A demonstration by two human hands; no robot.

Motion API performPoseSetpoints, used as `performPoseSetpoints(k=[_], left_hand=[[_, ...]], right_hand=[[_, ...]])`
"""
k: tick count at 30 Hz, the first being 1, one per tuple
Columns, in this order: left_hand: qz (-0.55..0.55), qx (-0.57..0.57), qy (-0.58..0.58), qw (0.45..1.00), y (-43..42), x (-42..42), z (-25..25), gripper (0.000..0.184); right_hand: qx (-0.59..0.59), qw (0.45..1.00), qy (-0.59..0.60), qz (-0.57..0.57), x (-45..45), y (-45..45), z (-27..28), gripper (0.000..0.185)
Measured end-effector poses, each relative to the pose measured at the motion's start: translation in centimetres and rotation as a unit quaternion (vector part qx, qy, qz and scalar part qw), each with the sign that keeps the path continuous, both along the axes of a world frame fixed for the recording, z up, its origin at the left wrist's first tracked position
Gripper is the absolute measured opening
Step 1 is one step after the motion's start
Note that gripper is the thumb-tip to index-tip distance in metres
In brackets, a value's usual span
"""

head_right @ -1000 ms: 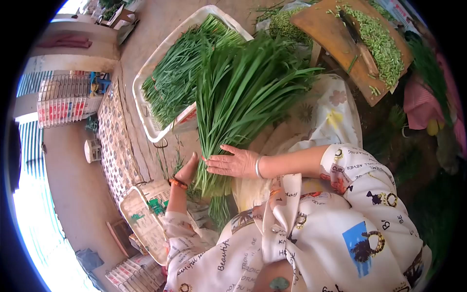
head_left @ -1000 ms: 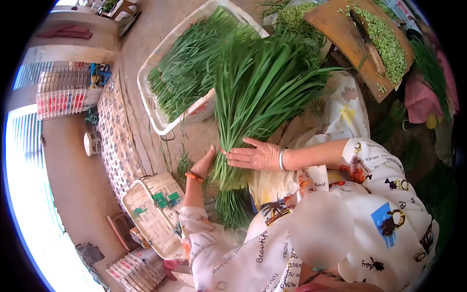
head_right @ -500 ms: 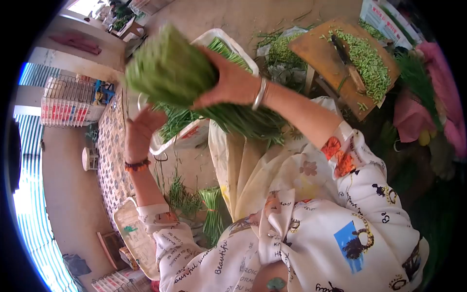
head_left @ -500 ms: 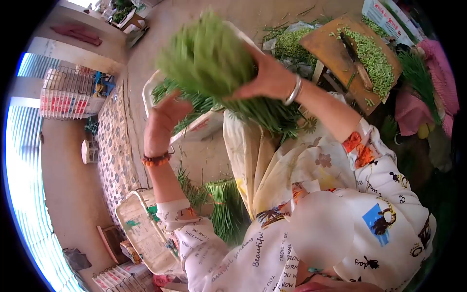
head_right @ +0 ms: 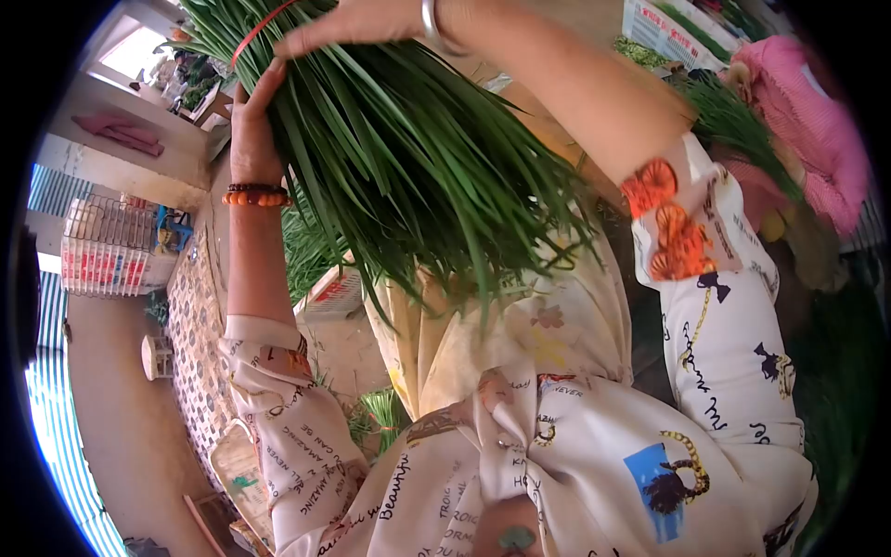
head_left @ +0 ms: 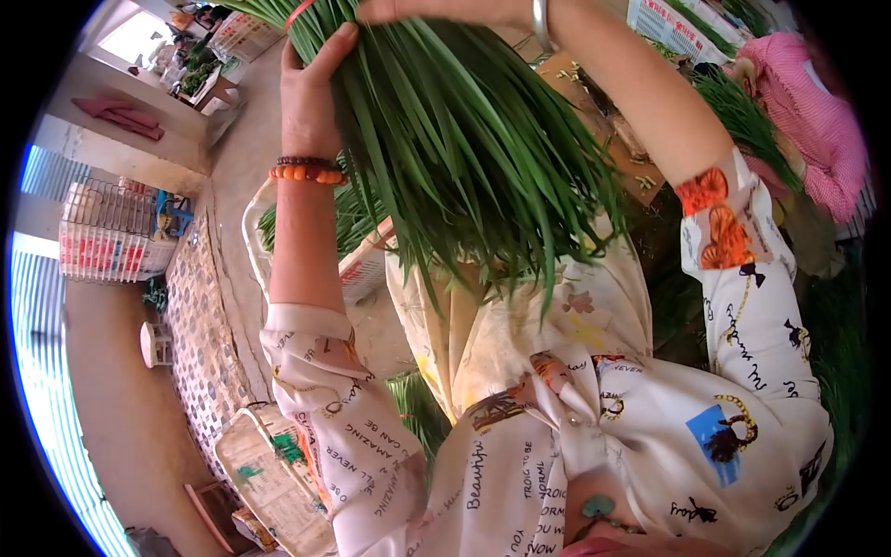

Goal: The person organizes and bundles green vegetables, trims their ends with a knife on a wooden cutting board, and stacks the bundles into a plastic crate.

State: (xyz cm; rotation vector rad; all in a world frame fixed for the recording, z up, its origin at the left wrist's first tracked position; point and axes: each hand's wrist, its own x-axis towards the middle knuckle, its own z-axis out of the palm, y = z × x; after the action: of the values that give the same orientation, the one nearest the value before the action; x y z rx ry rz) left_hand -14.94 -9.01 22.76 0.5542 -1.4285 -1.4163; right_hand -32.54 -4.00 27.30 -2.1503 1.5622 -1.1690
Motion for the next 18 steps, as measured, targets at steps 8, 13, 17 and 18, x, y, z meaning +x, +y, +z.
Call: performPoseSetpoints(k=[8,13,17,18], left_hand=[[-0.002,0.075,0.077,0.994,-2.5,1.1,-0.5,0.026],[-0.004,0.12,0.089,0.989,-3.1,2.2,-0.9,0.022],[-0.047,0.18,0.128,0.974,-4.2,3.3,-2.1,0.022],[-0.031,0.188,0.138,0.972,-4.0,3.6,-2.1,0.022]], right_hand=[[0.119,0.987,0.087,0.058,-0.1,2.1,-1.7,0.096],[-0.129,0.935,0.329,-0.026,0.3,1.2,-2.7,0.087],[-0.315,0.82,0.437,0.192,-0.2,1.6,-5.0,0.049],[-0.276,0.81,0.458,0.24,-0.5,2.2,-5.3,0.041]])
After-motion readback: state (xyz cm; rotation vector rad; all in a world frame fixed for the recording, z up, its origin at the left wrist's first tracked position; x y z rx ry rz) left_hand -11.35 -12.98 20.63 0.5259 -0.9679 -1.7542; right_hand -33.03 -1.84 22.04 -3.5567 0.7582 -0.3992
